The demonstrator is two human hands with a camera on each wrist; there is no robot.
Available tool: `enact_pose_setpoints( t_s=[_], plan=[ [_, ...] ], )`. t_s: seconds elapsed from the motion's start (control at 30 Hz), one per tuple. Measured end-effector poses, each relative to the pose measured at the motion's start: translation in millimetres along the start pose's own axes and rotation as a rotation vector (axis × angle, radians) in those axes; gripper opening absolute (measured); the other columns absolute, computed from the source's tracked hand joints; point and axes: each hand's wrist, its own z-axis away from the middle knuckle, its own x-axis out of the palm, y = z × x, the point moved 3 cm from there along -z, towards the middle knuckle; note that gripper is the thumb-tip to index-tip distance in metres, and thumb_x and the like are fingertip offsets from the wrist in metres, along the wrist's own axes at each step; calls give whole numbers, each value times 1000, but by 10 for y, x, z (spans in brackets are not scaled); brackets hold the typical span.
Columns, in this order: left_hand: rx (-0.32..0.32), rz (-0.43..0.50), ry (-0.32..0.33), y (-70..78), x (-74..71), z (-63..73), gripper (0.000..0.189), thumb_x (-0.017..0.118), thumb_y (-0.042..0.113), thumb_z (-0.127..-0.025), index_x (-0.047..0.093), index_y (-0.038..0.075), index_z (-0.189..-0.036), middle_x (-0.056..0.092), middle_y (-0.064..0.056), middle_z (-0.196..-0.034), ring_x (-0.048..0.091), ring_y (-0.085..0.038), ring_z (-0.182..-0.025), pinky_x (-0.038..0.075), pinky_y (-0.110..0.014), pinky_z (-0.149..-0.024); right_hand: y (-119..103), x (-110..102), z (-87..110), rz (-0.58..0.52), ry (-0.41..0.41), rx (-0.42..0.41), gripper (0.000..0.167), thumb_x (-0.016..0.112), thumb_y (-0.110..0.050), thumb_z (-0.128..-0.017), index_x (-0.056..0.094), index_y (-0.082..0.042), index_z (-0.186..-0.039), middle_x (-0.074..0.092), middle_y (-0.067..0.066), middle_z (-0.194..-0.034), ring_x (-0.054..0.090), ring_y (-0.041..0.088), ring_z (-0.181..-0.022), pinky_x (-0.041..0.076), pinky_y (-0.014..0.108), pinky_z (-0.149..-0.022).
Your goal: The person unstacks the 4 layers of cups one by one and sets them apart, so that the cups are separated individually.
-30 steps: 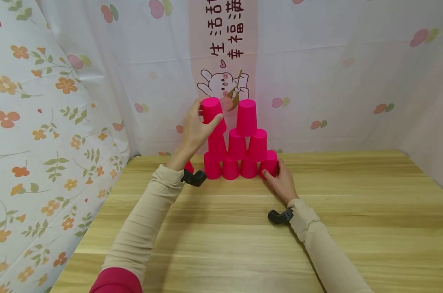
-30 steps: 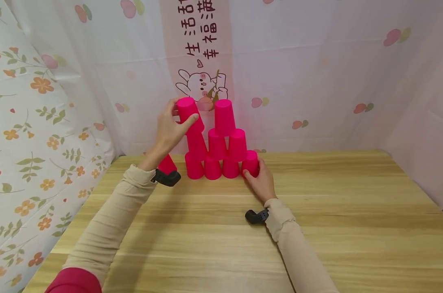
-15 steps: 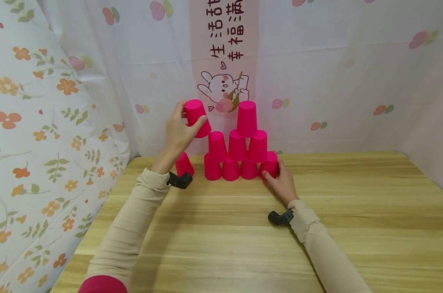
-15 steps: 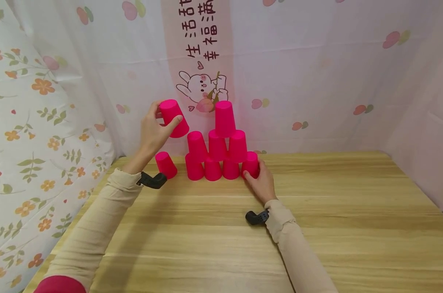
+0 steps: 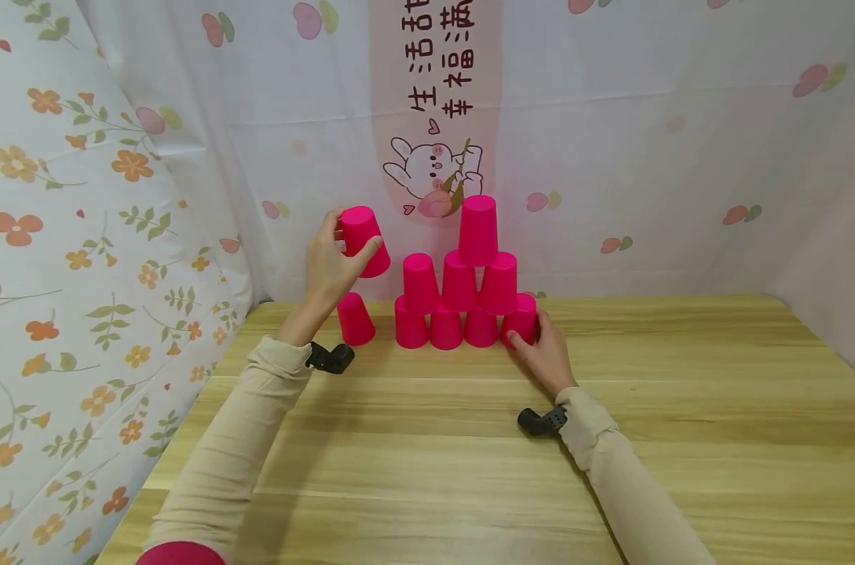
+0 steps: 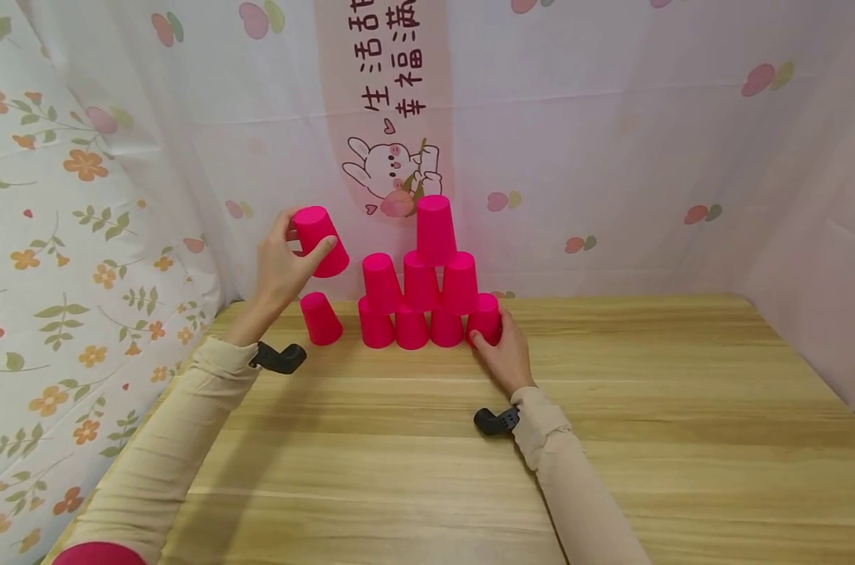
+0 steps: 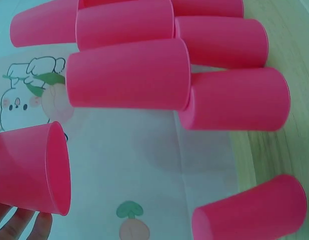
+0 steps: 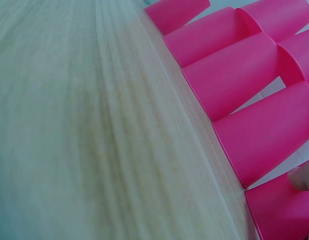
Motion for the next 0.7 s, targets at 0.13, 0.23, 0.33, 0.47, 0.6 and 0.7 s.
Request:
enact_pose_setpoints(
  t_s=[0.13,0.23,0.33,0.47,0.6,0.7],
  plan=[
    [4,-11,2,-84,-66,34,54,71,23,-79,49,-1,-122,61,-14,-106,57,-28,-93,53,-40,-72,-1,16,1,2,0,14,58,64,-21,-86,38,2,-133,54,21,-118,54,33,-103,45,44,-88],
    [-4,-26,-2,-150,-111,72,53,72,23,-79,49,-1,-121,61,-14,-105,57,-28,-93,53,-40,-72,-3,14,-1,4,2,18,58,64,-21,-86,38,2,-133,54,21,-118,53,34,-104,44,45,-89],
    [-17,-35,3,-229,-143,113,52,71,22,-80,50,-2,-120,61,-15,-105,57,-28,-93,53,-41,-72,-6,6,-2,2,-4,16,59,64,-22,-86,38,2,-133,53,21,-119,53,34,-104,44,45,-89],
    [-23,-68,19,-335,-188,166,52,70,24,-81,50,-3,-120,61,-15,-105,57,-30,-93,53,-42,-72,-6,-2,-3,3,-6,11,59,64,-23,-86,38,2,-133,53,21,-119,53,34,-104,44,45,-89],
    [-23,-81,35,-431,-248,213,53,70,23,-81,48,-4,-122,60,-16,-107,57,-30,-93,52,-44,-71,-4,-4,-3,4,-7,4,59,64,-23,-86,37,2,-133,53,21,-119,53,34,-105,44,45,-89],
    [-22,-75,49,-509,-302,250,54,71,19,-81,47,-6,-122,60,-19,-108,56,-32,-93,52,-46,-71,-3,-2,1,5,-6,6,59,64,-23,-86,38,2,-133,53,21,-119,53,34,-105,44,45,-89]
  ],
)
